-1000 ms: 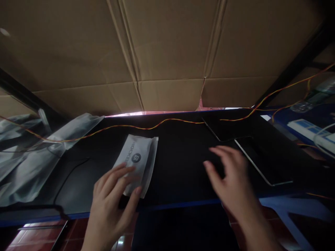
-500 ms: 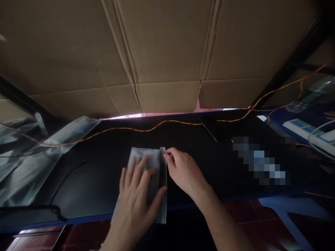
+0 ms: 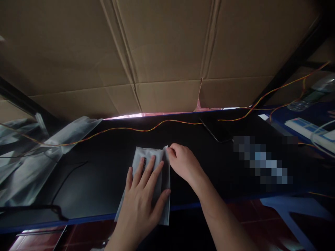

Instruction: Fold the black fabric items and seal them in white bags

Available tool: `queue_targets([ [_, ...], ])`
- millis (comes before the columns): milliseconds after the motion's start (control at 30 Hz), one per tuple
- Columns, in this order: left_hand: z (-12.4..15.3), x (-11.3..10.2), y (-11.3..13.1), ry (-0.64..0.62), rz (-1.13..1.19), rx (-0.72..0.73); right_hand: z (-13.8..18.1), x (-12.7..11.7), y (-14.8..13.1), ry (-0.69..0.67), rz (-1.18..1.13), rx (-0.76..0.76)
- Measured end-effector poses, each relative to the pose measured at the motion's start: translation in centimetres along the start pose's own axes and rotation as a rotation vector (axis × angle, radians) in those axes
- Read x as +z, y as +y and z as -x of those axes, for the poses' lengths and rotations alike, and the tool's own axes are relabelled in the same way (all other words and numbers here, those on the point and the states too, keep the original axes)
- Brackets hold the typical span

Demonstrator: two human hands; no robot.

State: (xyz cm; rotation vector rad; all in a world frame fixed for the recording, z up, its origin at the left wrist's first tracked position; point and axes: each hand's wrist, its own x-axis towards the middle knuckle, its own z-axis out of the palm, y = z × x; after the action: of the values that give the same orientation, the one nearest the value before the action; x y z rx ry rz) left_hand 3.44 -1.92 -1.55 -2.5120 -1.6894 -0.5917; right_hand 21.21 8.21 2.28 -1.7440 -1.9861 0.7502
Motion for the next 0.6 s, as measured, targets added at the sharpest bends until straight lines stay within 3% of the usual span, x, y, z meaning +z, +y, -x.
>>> queue_targets([
  [300, 0.1, 0.2, 0.2, 0.001, 0.010, -0.048, -0.6, -0.1, -0.6, -0.026, 0.033, 0.032],
  [467, -0.2, 1.0, 0.6, -0.030, -0.021, -0.232, 4.2, 0.1, -1.0, -0.067, 0.016, 0.006],
  [600, -0.6, 1.3, 0.6, 0.015, -0.032, -0.255, 9.2, 0.7, -1.1, -0.114, -0.047, 0.002],
])
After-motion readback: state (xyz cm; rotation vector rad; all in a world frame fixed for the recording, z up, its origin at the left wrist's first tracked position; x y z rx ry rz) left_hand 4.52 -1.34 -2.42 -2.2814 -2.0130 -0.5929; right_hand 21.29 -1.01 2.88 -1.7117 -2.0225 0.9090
